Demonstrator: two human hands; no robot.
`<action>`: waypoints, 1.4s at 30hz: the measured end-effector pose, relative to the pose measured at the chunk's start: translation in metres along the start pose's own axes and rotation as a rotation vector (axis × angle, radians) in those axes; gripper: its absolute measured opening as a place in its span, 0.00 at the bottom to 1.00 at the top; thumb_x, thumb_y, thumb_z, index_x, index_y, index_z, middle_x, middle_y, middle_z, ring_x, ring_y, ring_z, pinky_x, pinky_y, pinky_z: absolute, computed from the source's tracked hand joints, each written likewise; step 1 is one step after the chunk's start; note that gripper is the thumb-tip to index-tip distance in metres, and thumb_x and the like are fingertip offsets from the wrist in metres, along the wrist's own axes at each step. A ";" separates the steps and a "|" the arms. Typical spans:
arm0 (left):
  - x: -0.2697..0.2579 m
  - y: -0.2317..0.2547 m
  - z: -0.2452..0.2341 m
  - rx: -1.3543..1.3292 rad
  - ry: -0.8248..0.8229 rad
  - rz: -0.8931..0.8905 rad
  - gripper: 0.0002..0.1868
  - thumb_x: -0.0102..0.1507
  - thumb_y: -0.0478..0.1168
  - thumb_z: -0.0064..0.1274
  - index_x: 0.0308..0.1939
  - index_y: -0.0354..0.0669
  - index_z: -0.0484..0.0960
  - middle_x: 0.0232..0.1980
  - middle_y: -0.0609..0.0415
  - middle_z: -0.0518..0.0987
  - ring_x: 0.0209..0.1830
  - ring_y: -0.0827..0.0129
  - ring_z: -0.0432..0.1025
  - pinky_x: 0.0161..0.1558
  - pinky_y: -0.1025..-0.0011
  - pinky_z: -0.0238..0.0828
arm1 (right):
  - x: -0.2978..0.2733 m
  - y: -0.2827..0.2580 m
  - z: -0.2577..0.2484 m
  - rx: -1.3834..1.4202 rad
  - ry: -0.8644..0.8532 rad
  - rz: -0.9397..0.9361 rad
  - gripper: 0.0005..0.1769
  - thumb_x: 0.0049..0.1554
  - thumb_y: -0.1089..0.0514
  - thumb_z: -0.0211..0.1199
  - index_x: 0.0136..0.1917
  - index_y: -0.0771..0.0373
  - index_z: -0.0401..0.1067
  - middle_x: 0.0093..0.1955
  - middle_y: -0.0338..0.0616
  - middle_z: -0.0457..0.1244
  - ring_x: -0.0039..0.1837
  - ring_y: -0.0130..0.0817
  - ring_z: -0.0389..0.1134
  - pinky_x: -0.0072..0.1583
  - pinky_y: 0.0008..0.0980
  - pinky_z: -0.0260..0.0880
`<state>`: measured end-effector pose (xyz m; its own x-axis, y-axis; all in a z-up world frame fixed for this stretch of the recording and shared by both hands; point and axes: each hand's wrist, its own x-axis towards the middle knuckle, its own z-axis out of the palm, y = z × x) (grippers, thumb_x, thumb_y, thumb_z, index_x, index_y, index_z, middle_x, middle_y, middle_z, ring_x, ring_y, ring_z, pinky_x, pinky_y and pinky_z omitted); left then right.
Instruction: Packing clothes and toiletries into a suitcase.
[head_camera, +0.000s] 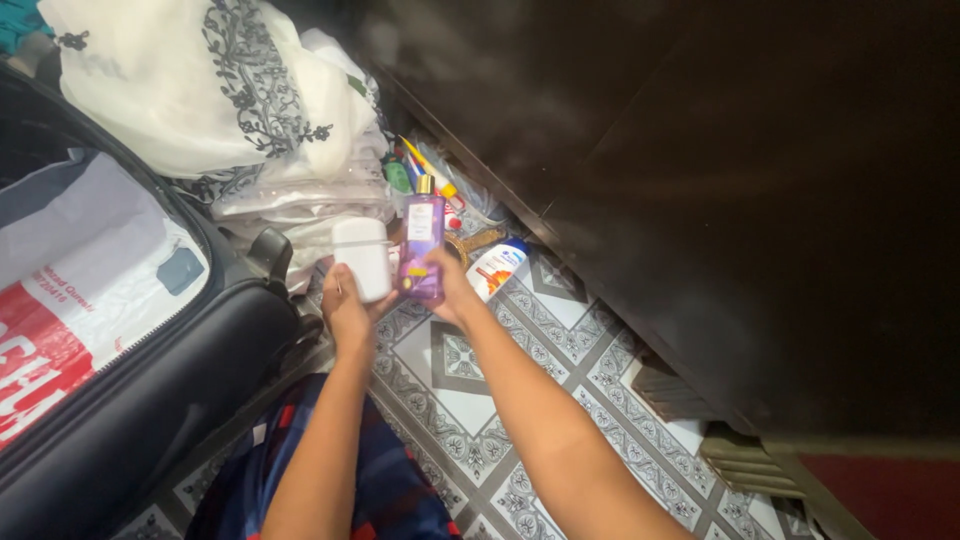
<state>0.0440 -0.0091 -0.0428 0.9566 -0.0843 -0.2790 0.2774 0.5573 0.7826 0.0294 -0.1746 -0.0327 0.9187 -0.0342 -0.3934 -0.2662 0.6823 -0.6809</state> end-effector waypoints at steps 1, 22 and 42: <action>-0.003 0.005 0.001 -0.011 -0.020 0.011 0.29 0.71 0.58 0.39 0.67 0.41 0.66 0.53 0.45 0.78 0.42 0.59 0.80 0.36 0.62 0.85 | 0.000 0.003 -0.002 -0.034 -0.006 -0.032 0.24 0.52 0.52 0.62 0.59 0.66 0.67 0.45 0.43 0.67 0.47 0.37 0.71 0.52 0.39 0.77; -0.028 0.009 0.010 1.010 -0.059 0.369 0.26 0.71 0.52 0.46 0.72 0.52 0.73 0.75 0.47 0.64 0.75 0.53 0.61 0.71 0.50 0.57 | -0.033 -0.013 0.039 -0.253 0.198 -0.165 0.43 0.51 0.47 0.72 0.73 0.59 0.54 0.60 0.53 0.64 0.57 0.50 0.71 0.45 0.46 0.81; 0.033 -0.044 0.002 0.274 -0.183 -0.027 0.64 0.44 0.24 0.51 0.80 0.48 0.33 0.76 0.36 0.58 0.70 0.57 0.65 0.58 0.71 0.72 | -0.006 -0.056 0.003 -0.448 0.298 -0.125 0.39 0.50 0.48 0.74 0.69 0.57 0.61 0.59 0.49 0.67 0.55 0.40 0.72 0.50 0.45 0.74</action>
<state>0.0641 -0.0381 -0.0851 0.9418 -0.2572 -0.2165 0.2930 0.3124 0.9036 0.0398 -0.2102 0.0101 0.8465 -0.3444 -0.4059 -0.3179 0.2845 -0.9044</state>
